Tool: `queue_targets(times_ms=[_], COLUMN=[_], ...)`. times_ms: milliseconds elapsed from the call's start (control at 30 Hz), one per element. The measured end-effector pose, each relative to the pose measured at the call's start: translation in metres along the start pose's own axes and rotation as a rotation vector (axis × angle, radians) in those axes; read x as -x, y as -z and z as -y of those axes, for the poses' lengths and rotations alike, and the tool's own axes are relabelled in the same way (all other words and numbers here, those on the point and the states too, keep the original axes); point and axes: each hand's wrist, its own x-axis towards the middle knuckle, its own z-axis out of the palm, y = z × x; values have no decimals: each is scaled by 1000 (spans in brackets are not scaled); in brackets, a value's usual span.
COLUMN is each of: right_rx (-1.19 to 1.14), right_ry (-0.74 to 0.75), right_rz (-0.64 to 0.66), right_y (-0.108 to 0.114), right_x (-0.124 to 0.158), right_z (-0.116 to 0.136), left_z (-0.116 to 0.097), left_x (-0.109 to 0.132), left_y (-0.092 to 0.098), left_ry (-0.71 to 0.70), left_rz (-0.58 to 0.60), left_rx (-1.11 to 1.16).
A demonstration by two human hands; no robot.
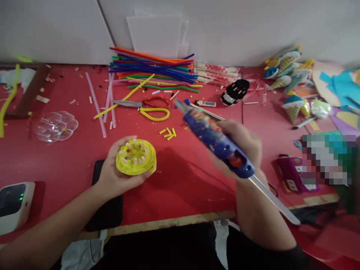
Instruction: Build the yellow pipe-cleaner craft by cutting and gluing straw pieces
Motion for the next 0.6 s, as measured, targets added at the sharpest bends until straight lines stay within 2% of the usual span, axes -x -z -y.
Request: queue_targets(times_ms=[67, 133, 233, 333, 500, 600], right_rx=[-71, -130, -246, -375, -436, -448], right_ry=[64, 59, 11, -18, -31, -76], right_rz=[63, 156, 246, 329, 453, 449], right_y=[-17, -25, -25, -22, -24, -26], right_x=[6, 13, 22, 26, 22, 28], right_z=[7, 10, 9, 9, 20, 18], left_z=[0, 2, 7, 13, 14, 7], left_x=[2, 3, 1, 0, 7, 7], left_y=[1, 3, 5, 5, 3, 3], left_ry=[4, -25, -149, -238, -154, -104], left_rz=[-30, -77, -154, -172, -180, -90], left_rx=[-75, -191, -289, -244, -292, -229])
